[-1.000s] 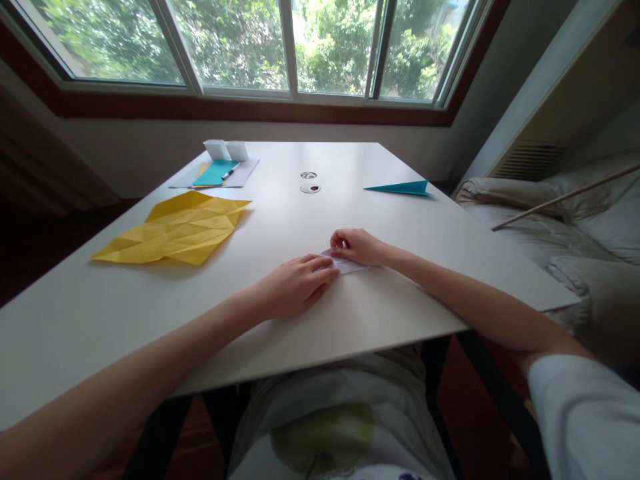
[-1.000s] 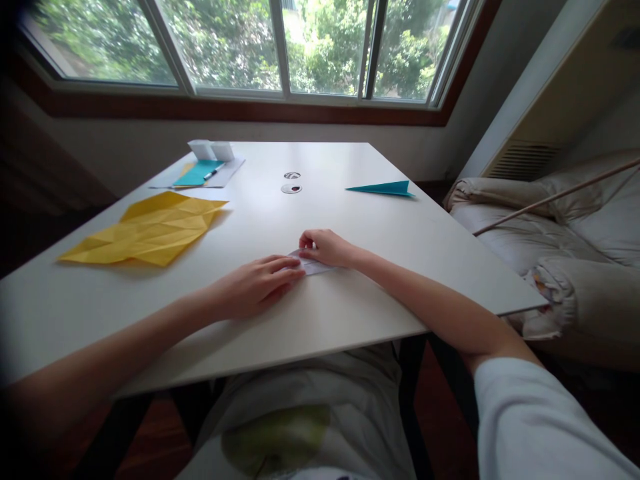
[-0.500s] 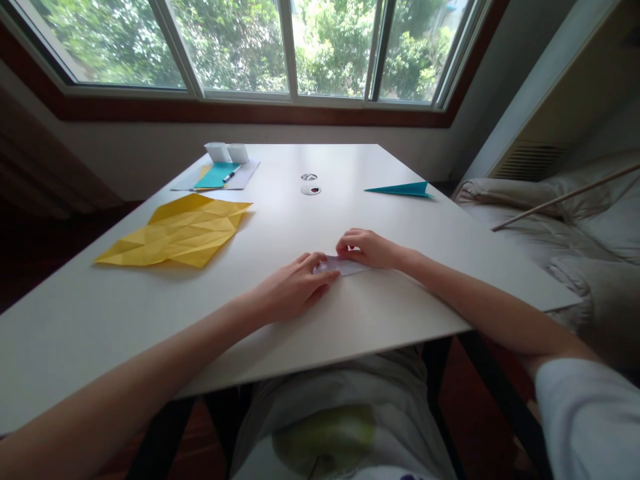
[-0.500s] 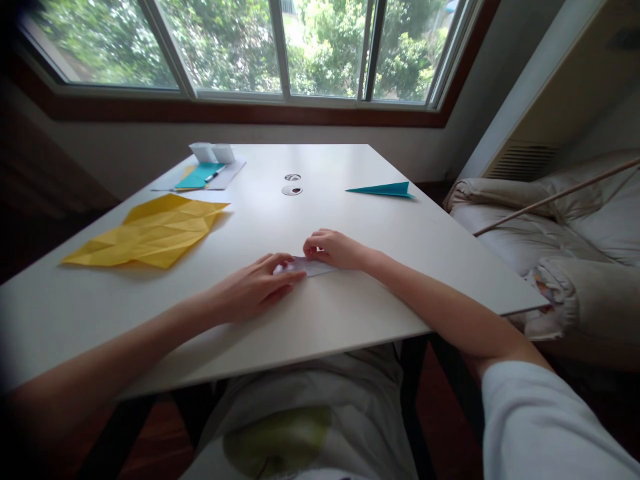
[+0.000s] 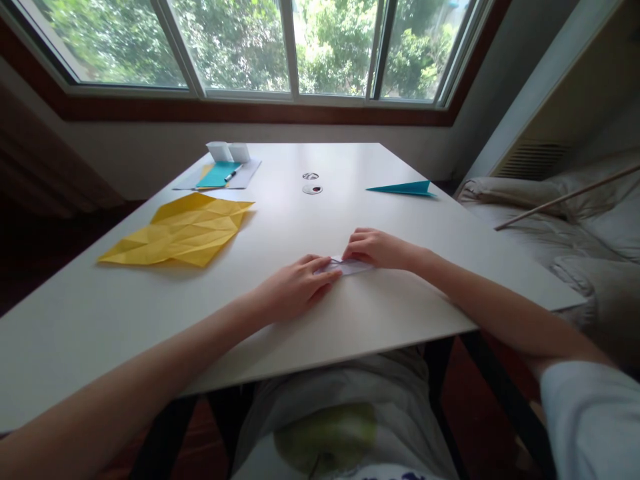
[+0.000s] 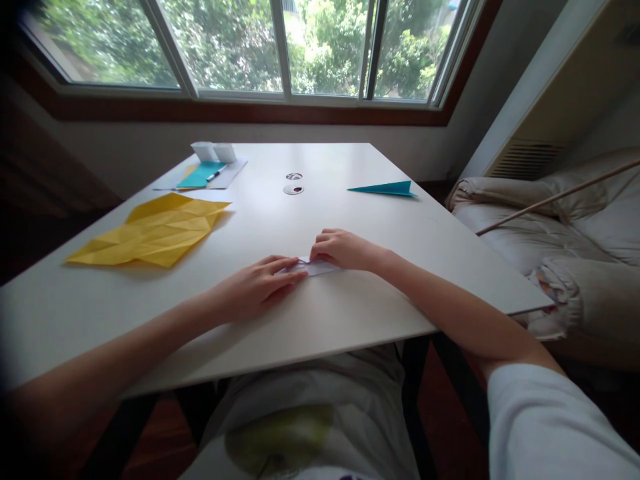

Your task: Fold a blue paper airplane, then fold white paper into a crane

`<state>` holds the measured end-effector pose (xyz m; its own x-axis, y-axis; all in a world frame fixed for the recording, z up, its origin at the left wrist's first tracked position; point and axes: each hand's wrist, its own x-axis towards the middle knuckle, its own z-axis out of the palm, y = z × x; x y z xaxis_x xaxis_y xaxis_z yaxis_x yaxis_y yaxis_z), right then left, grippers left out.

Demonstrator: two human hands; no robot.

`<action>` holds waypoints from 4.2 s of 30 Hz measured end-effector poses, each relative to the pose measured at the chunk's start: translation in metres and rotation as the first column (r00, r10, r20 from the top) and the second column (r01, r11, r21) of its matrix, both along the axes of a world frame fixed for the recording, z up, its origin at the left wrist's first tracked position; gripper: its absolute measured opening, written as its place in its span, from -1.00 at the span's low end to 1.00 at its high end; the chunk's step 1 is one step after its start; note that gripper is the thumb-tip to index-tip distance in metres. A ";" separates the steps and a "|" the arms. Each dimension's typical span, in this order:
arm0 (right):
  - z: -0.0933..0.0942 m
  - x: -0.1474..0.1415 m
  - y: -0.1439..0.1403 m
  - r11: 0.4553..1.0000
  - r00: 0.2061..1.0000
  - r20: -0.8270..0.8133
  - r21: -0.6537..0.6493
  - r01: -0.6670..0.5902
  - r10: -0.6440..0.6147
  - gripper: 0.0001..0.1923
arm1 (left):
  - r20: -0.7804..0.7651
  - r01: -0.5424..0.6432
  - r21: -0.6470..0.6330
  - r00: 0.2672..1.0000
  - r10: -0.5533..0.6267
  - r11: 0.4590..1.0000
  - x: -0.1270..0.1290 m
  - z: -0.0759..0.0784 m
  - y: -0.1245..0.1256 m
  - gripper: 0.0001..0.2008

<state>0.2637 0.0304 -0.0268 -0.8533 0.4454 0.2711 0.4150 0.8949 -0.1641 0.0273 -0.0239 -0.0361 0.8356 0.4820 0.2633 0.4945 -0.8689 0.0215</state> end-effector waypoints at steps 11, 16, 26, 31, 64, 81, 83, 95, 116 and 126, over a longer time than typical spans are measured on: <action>0.002 -0.001 -0.006 0.979 0.993 0.119 0.196 -0.051 0.028 -0.71 | -0.005 -0.031 -0.012 0.999 0.031 0.999 0.001 0.002 -0.002 -0.67; -0.001 0.000 -0.005 0.969 0.997 0.058 0.239 -0.065 0.052 -0.72 | -0.011 -0.035 0.022 0.999 0.035 0.999 0.001 0.002 -0.002 -0.68; -0.006 -0.001 -0.004 0.955 0.995 0.006 0.282 -0.095 0.097 -0.71 | -0.019 0.003 0.042 1.000 -0.002 0.999 0.001 0.001 -0.002 -0.67; -0.008 -0.001 -0.004 0.930 0.993 0.030 0.349 -0.116 0.113 -0.71 | -0.020 0.002 0.037 1.000 -0.002 0.999 0.000 0.001 -0.002 -0.66; 0.004 -0.005 -0.012 0.997 0.996 0.060 -0.016 0.071 -0.070 -0.72 | -0.194 -0.119 0.079 0.972 0.132 0.990 0.004 0.012 -0.013 -0.66; 0.023 -0.010 -0.033 0.964 0.925 0.276 0.122 0.235 -0.260 -0.78 | -0.274 -0.191 0.175 0.933 0.234 0.966 0.006 0.013 -0.019 -0.62; 0.023 -0.009 -0.034 0.955 0.909 0.294 0.129 0.268 -0.295 -0.78 | -0.277 -0.191 0.186 0.931 0.238 0.964 0.007 0.013 -0.019 -0.63; 0.029 -0.005 -0.033 0.939 0.941 0.204 0.271 0.212 -0.272 -0.77 | -0.247 -0.217 0.174 0.934 0.256 0.961 0.003 0.014 -0.017 -0.64; 0.001 -0.009 -0.019 0.994 0.996 0.056 0.086 0.060 -0.065 -0.71 | 0.017 -0.061 -0.135 0.998 0.064 0.989 -0.014 0.022 0.002 -0.68; 0.000 -0.010 -0.019 0.997 0.999 -0.006 -0.071 0.038 -0.039 -0.71 | 0.189 0.050 -0.261 0.982 0.000 0.964 -0.017 0.018 0.009 -0.69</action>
<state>0.2536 0.0114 -0.0264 -0.8331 0.4964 0.2440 0.4475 0.8641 -0.2304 0.0107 -0.0149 -0.0182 0.7966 0.5351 0.2813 0.4383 -0.8317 0.3408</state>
